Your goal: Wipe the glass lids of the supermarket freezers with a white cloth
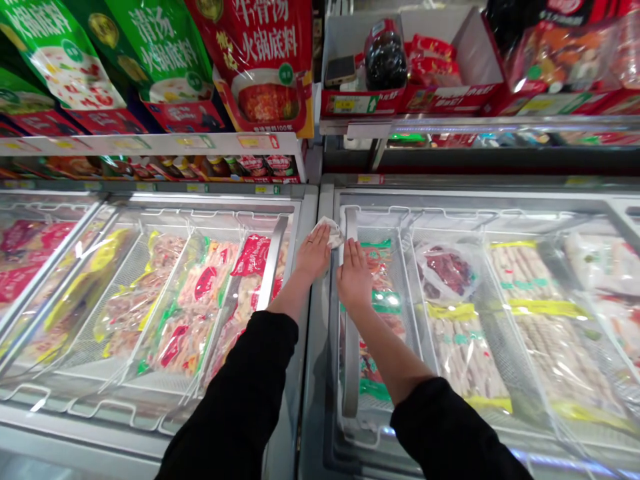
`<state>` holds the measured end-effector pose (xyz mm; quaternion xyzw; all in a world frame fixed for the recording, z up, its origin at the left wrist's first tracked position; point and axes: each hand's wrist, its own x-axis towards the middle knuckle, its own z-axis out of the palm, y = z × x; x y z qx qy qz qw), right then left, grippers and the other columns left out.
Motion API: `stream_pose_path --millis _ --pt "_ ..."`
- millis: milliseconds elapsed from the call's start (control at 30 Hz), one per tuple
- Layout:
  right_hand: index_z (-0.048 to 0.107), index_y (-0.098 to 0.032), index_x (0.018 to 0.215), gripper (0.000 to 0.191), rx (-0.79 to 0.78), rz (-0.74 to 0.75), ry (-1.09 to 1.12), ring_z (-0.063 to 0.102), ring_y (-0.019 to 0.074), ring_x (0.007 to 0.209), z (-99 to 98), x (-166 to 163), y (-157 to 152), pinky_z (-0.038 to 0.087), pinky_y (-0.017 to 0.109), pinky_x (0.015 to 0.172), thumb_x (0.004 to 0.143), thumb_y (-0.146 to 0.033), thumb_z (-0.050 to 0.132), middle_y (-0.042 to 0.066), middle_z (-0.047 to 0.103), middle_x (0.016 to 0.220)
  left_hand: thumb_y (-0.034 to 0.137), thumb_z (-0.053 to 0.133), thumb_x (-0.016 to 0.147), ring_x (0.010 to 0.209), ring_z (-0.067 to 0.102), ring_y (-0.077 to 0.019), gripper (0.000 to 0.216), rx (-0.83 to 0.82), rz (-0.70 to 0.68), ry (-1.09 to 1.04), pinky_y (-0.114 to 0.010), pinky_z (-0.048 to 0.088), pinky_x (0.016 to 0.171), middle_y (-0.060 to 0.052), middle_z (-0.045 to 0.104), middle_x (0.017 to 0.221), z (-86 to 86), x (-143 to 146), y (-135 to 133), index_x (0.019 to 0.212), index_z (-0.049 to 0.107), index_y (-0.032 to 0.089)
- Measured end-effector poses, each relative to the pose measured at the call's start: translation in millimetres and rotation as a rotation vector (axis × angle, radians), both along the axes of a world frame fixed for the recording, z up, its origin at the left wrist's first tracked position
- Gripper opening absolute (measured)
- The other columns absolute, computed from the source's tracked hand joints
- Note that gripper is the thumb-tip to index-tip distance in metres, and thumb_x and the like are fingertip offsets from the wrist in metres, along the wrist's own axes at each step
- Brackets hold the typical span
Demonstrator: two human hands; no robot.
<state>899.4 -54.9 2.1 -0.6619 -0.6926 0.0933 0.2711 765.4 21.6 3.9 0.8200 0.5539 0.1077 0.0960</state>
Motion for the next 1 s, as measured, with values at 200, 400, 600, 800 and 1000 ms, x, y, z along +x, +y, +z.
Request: stream_pose_path --millis 200,400,600,800,1000 --pt "0.043 -0.005 0.164 0.063 -0.012 -0.007 0.005 0.029 0.0294 0.166 4.2 -3 1 0.033 0.056 0.133 0.103 -0.021 0.039 0.021 0.041 0.173 0.024 0.032 0.111 0.165 0.031 -0.0234 0.059 0.050 0.011 -0.022 -0.044 0.033 0.135 -0.013 0.036 0.176 -9.7 1 -38 0.168 0.036 0.007" --pt "0.041 0.003 0.163 0.065 -0.086 0.014 -0.088 0.027 0.0306 0.167 13.6 -4 -4 0.027 0.050 0.136 0.102 -0.016 0.037 0.022 0.034 0.176 0.023 0.035 0.112 0.165 0.032 -0.0209 0.056 -0.009 -0.108 -0.047 -0.040 0.028 0.137 -0.010 0.039 0.175 0.2 4 13 0.166 0.041 0.010" --pt "0.036 0.001 0.166 0.069 -0.107 0.025 -0.071 0.023 0.0293 0.168 12.4 3 24 0.027 0.051 0.136 0.100 -0.019 0.040 0.021 0.031 0.177 0.020 0.033 0.112 0.166 0.031 -0.0248 0.057 -0.008 0.000 -0.054 -0.043 0.028 0.137 -0.014 0.034 0.177 2.5 6 16 0.167 0.036 0.005" --pt "0.034 0.001 0.166 0.068 -0.085 -0.030 -0.012 0.023 0.0284 0.168 5.5 8 73 0.028 0.049 0.136 0.102 -0.020 0.034 0.021 0.033 0.177 0.020 0.035 0.110 0.166 0.029 -0.0208 0.059 0.034 -0.097 -0.022 -0.043 0.030 0.136 -0.010 0.038 0.176 -10.9 -4 -25 0.168 0.037 0.011" --pt "0.038 0.000 0.165 0.067 -0.056 -0.023 -0.004 0.025 0.0292 0.167 0.8 8 70 0.028 0.053 0.136 0.100 -0.018 0.036 0.021 0.035 0.176 0.019 0.039 0.110 0.165 0.032 -0.0225 0.058 0.008 -0.141 -0.063 -0.042 0.027 0.137 -0.013 0.037 0.176 -0.9 7 62 0.166 0.039 0.006"
